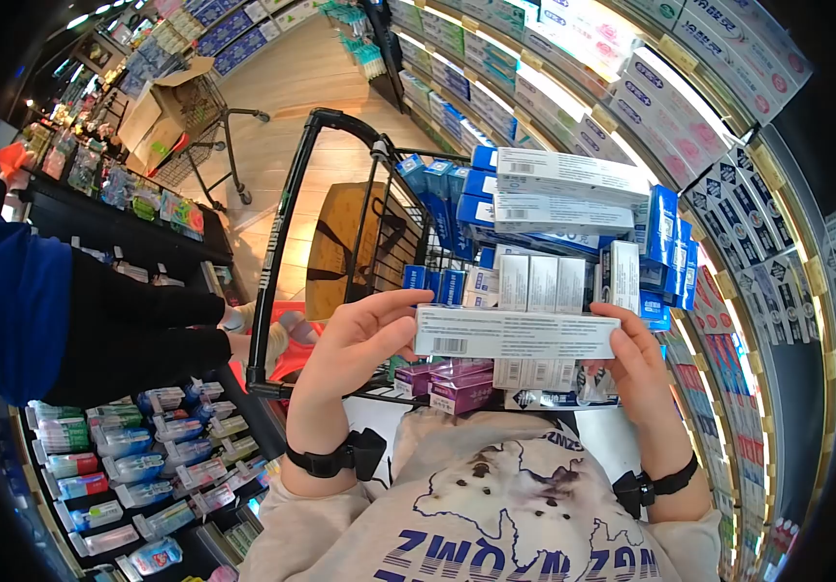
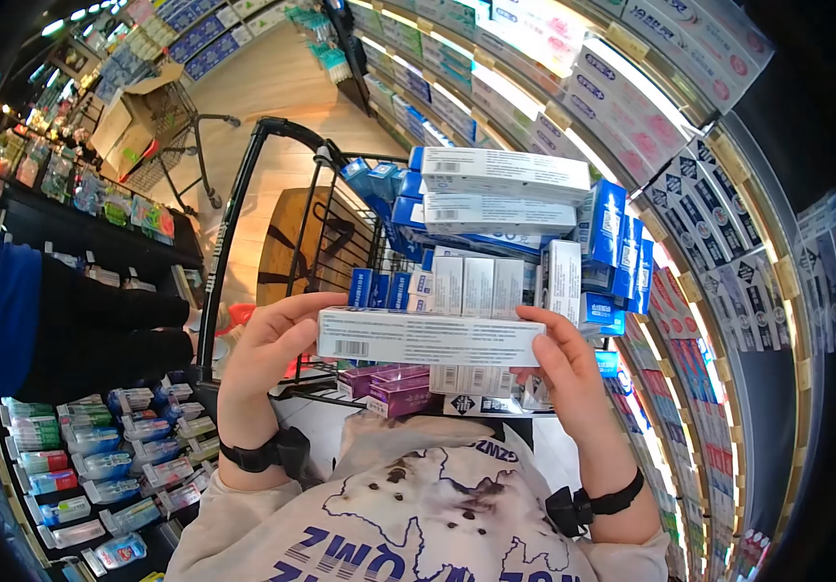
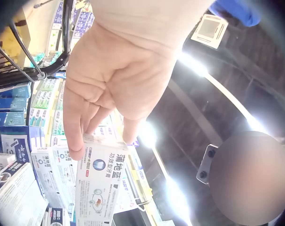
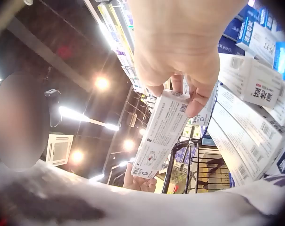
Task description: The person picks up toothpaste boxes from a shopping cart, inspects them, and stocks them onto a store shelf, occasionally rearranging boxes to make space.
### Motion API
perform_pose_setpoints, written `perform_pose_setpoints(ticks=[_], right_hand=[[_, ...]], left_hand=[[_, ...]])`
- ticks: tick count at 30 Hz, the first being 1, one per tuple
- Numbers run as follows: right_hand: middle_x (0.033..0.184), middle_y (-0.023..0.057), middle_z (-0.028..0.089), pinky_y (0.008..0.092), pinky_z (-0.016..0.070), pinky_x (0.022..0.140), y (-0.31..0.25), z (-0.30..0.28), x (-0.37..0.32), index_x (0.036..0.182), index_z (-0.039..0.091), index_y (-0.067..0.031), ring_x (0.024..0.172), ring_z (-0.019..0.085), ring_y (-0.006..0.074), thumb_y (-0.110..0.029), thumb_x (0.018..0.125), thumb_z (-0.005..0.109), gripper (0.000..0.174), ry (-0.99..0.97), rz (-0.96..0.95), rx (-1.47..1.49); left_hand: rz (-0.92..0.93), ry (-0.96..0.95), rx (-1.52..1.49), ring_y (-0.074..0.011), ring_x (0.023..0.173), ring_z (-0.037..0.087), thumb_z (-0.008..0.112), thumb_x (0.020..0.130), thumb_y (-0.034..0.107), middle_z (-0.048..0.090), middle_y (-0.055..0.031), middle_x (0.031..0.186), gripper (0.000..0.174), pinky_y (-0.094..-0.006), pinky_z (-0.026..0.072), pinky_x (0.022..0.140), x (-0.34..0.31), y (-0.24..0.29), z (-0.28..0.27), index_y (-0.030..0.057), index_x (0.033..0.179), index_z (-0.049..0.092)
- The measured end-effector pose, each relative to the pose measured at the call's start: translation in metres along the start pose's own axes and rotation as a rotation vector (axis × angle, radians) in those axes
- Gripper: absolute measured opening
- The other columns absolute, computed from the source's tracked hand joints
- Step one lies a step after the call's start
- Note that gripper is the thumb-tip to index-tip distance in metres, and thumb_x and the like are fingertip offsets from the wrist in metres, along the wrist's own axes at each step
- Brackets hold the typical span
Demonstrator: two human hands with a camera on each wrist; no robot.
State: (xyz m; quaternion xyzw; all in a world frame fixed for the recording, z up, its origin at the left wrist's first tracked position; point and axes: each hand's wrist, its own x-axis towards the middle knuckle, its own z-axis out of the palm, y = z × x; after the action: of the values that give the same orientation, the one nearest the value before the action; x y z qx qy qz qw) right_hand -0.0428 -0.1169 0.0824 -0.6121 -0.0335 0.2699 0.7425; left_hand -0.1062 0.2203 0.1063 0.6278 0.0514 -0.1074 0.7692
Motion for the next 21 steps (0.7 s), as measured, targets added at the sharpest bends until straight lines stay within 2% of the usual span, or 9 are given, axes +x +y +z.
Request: perform_pose_setpoints(ticks=[6, 9, 19, 21], right_hand=[[0.111, 0.0089, 0.063, 0.0253, 0.0486, 0.074, -0.0004, 0.0014, 0.0006, 0.132, 0.05, -0.0016, 0.089, 0.06, 0.0108, -0.022, 0.1, 0.049, 0.038, 0.011, -0.006, 0.021], [0.11, 0.0088, 0.063, 0.0255, 0.0482, 0.074, -0.0011, 0.0024, 0.0006, 0.131, 0.05, -0.0013, 0.088, 0.06, 0.0109, -0.023, 0.099, 0.05, 0.039, 0.004, -0.016, 0.018], [0.103, 0.0084, 0.064, 0.0254, 0.0482, 0.071, -0.0028, 0.0029, -0.0024, 0.13, 0.051, -0.0002, 0.083, 0.06, 0.0112, -0.025, 0.1, 0.05, 0.039, 0.015, -0.017, -0.012], [0.102, 0.0085, 0.065, 0.0255, 0.0487, 0.07, -0.0027, 0.0009, -0.0048, 0.129, 0.052, 0.0001, 0.081, 0.06, 0.0112, -0.026, 0.1, 0.05, 0.039, 0.027, -0.01, -0.017]], left_hand=[[0.039, -0.007, 0.064, -0.0067, 0.08, 0.058, 0.059, 0.096, 0.013, 0.062, -0.0008, 0.09, 0.038, -0.0222, 0.0498, 0.071, -0.0004, 0.0, -0.0002, -0.0034, 0.129, 0.054], [0.038, 0.006, 0.051, -0.0067, 0.08, 0.058, 0.06, 0.096, 0.014, 0.062, -0.0004, 0.089, 0.038, -0.0221, 0.0497, 0.072, -0.0004, 0.0008, 0.002, -0.0032, 0.129, 0.054], [0.026, 0.001, 0.063, -0.008, 0.081, 0.06, 0.059, 0.096, 0.014, 0.067, -0.0047, 0.096, 0.037, -0.0226, 0.0506, 0.072, 0.0, -0.0003, 0.0013, -0.0038, 0.128, 0.055], [-0.05, 0.035, 0.046, -0.0081, 0.082, 0.06, 0.058, 0.097, 0.015, 0.068, -0.0054, 0.097, 0.034, -0.0228, 0.0509, 0.072, -0.0001, 0.0014, 0.0033, -0.0044, 0.125, 0.057]])
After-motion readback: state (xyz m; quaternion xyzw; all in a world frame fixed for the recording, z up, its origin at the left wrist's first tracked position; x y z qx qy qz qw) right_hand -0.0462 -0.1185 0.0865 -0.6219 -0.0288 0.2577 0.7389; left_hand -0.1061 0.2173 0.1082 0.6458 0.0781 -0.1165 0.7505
